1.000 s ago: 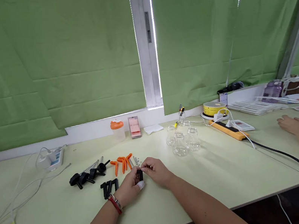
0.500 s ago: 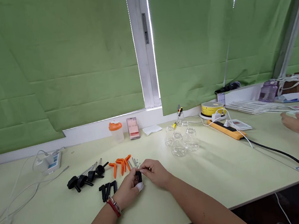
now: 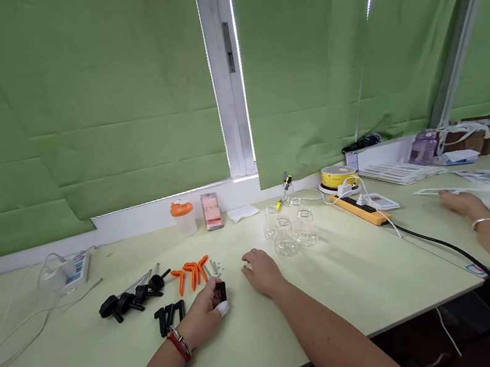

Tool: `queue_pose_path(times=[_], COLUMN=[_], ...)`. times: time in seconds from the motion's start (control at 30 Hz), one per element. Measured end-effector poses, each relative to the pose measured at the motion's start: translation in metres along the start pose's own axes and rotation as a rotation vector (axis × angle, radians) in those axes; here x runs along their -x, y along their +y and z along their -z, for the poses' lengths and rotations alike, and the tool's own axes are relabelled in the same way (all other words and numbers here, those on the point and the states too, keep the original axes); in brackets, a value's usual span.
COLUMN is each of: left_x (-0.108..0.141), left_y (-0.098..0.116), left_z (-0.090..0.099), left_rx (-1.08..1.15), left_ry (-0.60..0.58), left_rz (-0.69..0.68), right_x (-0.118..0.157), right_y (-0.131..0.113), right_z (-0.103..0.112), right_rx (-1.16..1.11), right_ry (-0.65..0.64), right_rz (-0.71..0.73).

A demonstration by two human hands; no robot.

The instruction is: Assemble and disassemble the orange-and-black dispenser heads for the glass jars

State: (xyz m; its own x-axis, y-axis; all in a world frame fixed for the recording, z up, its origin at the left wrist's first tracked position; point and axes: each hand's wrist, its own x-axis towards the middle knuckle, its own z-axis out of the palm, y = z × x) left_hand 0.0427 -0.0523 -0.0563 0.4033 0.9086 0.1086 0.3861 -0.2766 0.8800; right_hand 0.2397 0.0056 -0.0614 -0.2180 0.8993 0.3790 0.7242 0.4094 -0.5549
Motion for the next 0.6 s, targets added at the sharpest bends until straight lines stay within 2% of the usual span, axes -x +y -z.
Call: queue_pose_path(times=[0.13,0.27,0.4,0.6], left_x=[0.001,0.002,0.002,0.001], left_y=[0.002,0.002,0.003,0.002], left_z=[0.001,0.001,0.001,0.0], left_rx=[-0.026,-0.025,-0.048,-0.035], left_ry=[0.007,-0.004,0.009,0.017], left_rz=[0.005,0.003,-0.004,-0.022], right_x=[-0.001,0.0,0.004,0.014], right_y=[0.007,0.003,-0.008,-0.037], right_z=[-0.003,-0.007,-0.006,-0.002], right_rx=[0.154,0.209,0.044,-0.28], right_ry=[-0.105,-0.163,-0.089,0.051], right_rz=[-0.053,-0.037,0.036,0.323])
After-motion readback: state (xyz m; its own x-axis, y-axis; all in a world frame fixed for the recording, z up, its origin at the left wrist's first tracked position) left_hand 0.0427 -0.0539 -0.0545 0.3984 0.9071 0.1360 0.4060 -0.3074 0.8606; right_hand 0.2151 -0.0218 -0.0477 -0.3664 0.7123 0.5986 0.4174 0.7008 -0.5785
